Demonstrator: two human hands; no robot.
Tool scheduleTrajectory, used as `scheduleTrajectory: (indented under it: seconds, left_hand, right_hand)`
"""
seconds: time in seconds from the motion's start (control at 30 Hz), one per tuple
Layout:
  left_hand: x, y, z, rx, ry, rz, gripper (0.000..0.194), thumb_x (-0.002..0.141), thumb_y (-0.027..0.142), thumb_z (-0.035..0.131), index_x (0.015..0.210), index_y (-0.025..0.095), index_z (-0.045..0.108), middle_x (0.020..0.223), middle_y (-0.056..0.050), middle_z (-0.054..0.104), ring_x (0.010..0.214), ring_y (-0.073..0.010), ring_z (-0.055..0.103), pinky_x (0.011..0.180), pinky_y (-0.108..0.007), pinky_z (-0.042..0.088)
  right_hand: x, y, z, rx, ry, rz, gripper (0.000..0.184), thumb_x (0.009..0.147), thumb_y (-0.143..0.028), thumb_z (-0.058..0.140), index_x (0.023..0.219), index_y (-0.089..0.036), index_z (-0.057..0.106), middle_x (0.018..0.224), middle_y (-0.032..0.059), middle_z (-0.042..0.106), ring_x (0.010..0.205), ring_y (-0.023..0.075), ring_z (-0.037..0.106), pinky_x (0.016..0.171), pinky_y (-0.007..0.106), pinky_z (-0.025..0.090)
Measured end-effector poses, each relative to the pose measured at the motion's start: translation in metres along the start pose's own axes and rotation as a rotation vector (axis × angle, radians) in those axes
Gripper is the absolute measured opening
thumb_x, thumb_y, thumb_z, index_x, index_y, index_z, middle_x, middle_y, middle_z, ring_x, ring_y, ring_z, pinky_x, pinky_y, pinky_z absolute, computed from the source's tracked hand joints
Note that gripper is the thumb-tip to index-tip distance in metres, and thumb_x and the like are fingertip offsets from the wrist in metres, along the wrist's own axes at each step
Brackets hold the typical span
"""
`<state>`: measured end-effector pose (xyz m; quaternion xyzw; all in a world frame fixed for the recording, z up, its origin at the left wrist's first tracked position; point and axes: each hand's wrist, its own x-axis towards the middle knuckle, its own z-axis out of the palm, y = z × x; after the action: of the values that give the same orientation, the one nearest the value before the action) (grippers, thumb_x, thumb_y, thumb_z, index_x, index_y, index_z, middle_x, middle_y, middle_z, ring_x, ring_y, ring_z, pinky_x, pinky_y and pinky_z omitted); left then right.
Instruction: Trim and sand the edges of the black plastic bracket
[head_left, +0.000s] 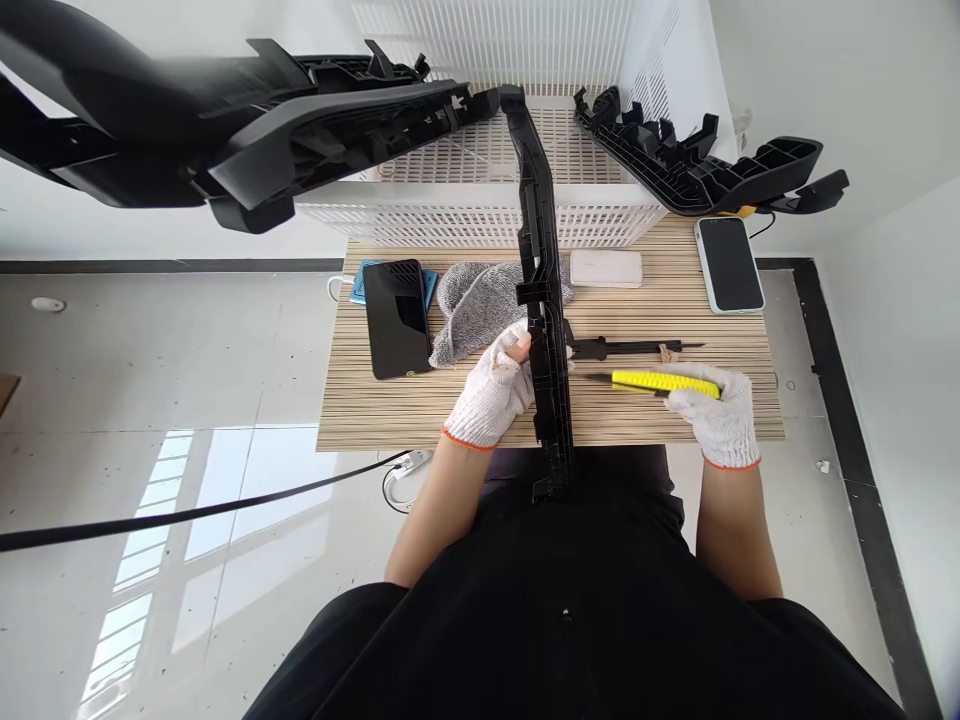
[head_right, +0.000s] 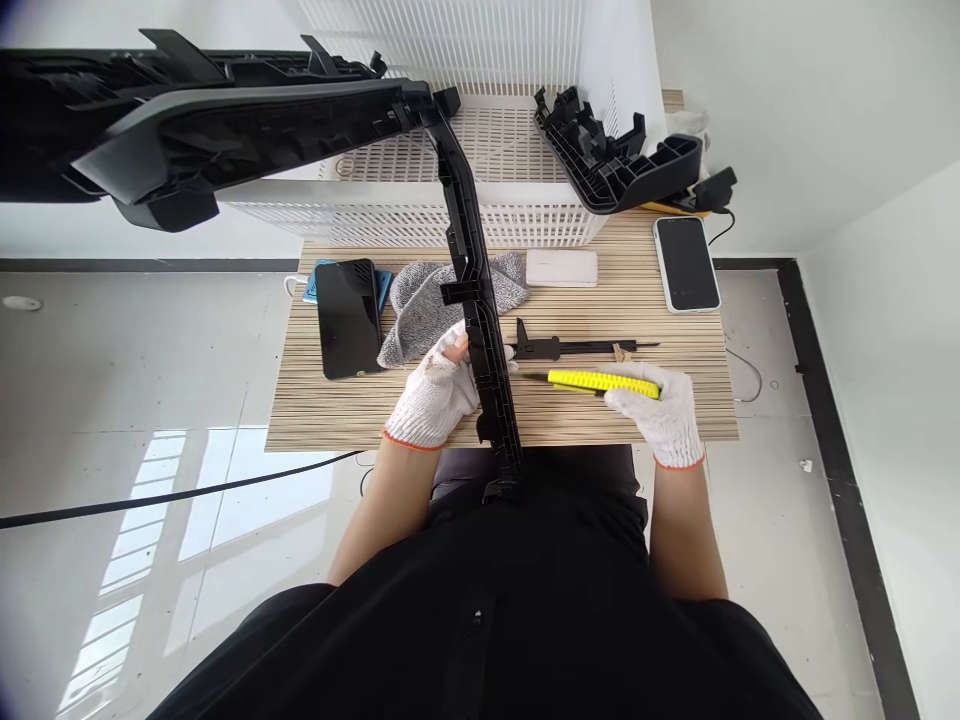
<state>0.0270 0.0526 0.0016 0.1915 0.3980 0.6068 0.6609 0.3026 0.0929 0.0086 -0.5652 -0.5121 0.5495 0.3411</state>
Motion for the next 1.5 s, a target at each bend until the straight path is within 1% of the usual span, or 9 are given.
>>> scheduleTrajectory:
  seconds: [0.27, 0.37, 0.5, 0.63, 0.77, 0.9, 1.23, 1.43, 1.5]
  left_hand:
    - [0.000, -0.001, -0.002, -0.029, -0.028, -0.005, 0.036, 0.085, 0.048, 0.086, 0.106, 0.023, 0.071, 0.091, -0.001, 0.072, 0.097, -0.0213, 0.075, 0.090, -0.034, 0.065]
    - [0.000, 0.000, -0.002, -0.023, -0.034, -0.006, 0.038, 0.084, 0.050, 0.087, 0.106, 0.022, 0.072, 0.091, -0.001, 0.073, 0.096, -0.0213, 0.075, 0.090, -0.033, 0.065]
    - [0.000, 0.000, -0.001, -0.037, -0.024, -0.013, 0.039, 0.082, 0.049, 0.089, 0.107, 0.023, 0.072, 0.092, -0.001, 0.073, 0.093, -0.0201, 0.075, 0.087, -0.033, 0.066]
    - [0.000, 0.000, -0.001, -0.051, -0.008, -0.015, 0.040, 0.082, 0.048, 0.089, 0.108, 0.023, 0.072, 0.090, 0.001, 0.073, 0.087, -0.0174, 0.075, 0.085, -0.030, 0.066]
    - [0.001, 0.001, -0.001, -0.025, -0.005, -0.035, 0.044, 0.077, 0.052, 0.091, 0.103, 0.023, 0.071, 0.089, -0.001, 0.074, 0.090, -0.0207, 0.076, 0.082, -0.031, 0.066]
    - [0.001, 0.000, -0.002, -0.023, -0.036, -0.020, 0.043, 0.079, 0.052, 0.089, 0.105, 0.022, 0.071, 0.092, -0.002, 0.074, 0.085, -0.0188, 0.074, 0.078, -0.030, 0.065]
    - [0.002, -0.001, -0.002, -0.027, -0.028, -0.018, 0.043, 0.079, 0.050, 0.090, 0.106, 0.022, 0.072, 0.091, -0.001, 0.073, 0.077, -0.0152, 0.071, 0.079, -0.028, 0.064]
    - [0.001, -0.001, -0.003, -0.006, -0.031, -0.013, 0.044, 0.081, 0.051, 0.088, 0.110, 0.022, 0.072, 0.094, -0.002, 0.074, 0.092, -0.0207, 0.075, 0.085, -0.031, 0.064]
    - [0.000, -0.001, -0.003, -0.005, -0.037, -0.007, 0.040, 0.083, 0.050, 0.087, 0.108, 0.022, 0.072, 0.094, -0.003, 0.074, 0.095, -0.0215, 0.075, 0.086, -0.032, 0.064]
  right_hand:
    - [0.001, -0.003, 0.008, 0.144, 0.102, 0.035, 0.026, 0.061, -0.033, 0.089, 0.085, -0.024, 0.085, 0.054, -0.0010, 0.060, 0.047, 0.0126, 0.049, 0.038, 0.027, 0.032]
    - [0.002, 0.000, 0.009, 0.119, 0.039, 0.072, 0.025, 0.061, -0.029, 0.089, 0.085, -0.023, 0.085, 0.054, -0.0013, 0.060, 0.046, 0.0116, 0.047, 0.040, 0.027, 0.033]
    - [0.004, 0.003, 0.010, 0.186, 0.107, 0.025, 0.023, 0.063, -0.030, 0.086, 0.085, -0.024, 0.084, 0.053, -0.0024, 0.057, 0.045, 0.0117, 0.045, 0.040, 0.027, 0.031]
    - [0.004, 0.002, 0.012, 0.165, 0.048, 0.030, 0.021, 0.063, -0.029, 0.087, 0.084, -0.028, 0.084, 0.055, -0.0021, 0.059, 0.048, 0.0135, 0.049, 0.042, 0.029, 0.037]
    - [0.004, -0.001, 0.016, 0.125, 0.037, 0.019, 0.024, 0.064, -0.033, 0.085, 0.087, -0.025, 0.085, 0.057, -0.0010, 0.060, 0.049, 0.0136, 0.049, 0.042, 0.030, 0.039]
    - [0.005, -0.002, 0.023, 0.182, 0.129, -0.001, 0.023, 0.064, -0.034, 0.081, 0.084, -0.022, 0.081, 0.054, -0.0025, 0.054, 0.046, 0.0114, 0.044, 0.039, 0.027, 0.030]
    - [0.007, -0.003, 0.033, 0.159, 0.123, 0.031, 0.018, 0.063, -0.033, 0.077, 0.079, -0.025, 0.075, 0.057, -0.0023, 0.053, 0.047, 0.0112, 0.042, 0.041, 0.028, 0.029]
    - [0.006, -0.003, 0.031, 0.142, 0.058, 0.038, 0.017, 0.064, -0.033, 0.078, 0.079, -0.024, 0.077, 0.054, -0.0026, 0.051, 0.047, 0.0111, 0.041, 0.041, 0.027, 0.028]
    - [0.006, -0.002, 0.029, 0.164, 0.103, 0.031, 0.018, 0.064, -0.034, 0.078, 0.080, -0.024, 0.077, 0.056, -0.0021, 0.053, 0.047, 0.0112, 0.042, 0.041, 0.027, 0.028]
